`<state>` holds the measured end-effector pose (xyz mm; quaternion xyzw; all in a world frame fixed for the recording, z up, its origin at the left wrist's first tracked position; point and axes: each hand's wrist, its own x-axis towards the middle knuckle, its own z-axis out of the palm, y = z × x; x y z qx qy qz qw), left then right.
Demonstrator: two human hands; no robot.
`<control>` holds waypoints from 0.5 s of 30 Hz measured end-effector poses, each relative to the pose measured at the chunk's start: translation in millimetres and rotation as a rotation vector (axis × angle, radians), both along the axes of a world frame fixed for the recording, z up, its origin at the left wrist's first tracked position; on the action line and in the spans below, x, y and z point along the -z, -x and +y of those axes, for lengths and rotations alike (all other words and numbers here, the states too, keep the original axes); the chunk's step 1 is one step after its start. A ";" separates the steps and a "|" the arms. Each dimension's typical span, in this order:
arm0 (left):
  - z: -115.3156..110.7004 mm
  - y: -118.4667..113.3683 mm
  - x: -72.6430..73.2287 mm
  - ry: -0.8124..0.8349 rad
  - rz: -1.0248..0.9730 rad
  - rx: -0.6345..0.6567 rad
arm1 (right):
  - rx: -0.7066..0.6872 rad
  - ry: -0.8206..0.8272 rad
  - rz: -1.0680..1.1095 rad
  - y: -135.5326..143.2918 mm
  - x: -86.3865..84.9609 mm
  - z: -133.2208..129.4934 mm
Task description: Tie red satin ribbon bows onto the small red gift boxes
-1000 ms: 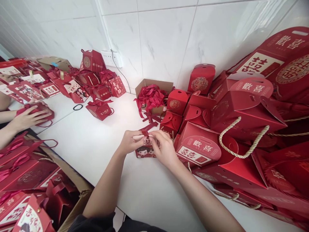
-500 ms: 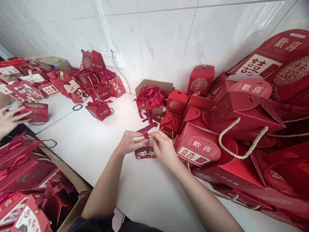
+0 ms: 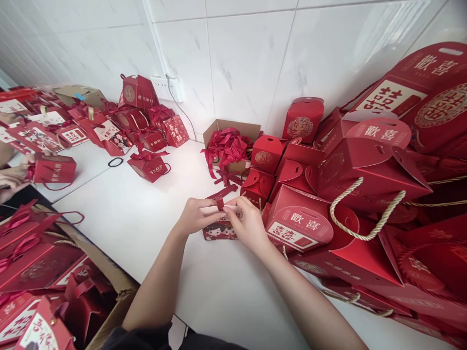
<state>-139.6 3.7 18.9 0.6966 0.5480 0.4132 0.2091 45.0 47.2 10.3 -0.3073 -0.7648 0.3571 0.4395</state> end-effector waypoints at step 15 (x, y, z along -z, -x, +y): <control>-2.1 5.8 -9.5 0.147 -0.088 0.081 | -0.050 0.095 0.014 -1.5 -1.6 -0.8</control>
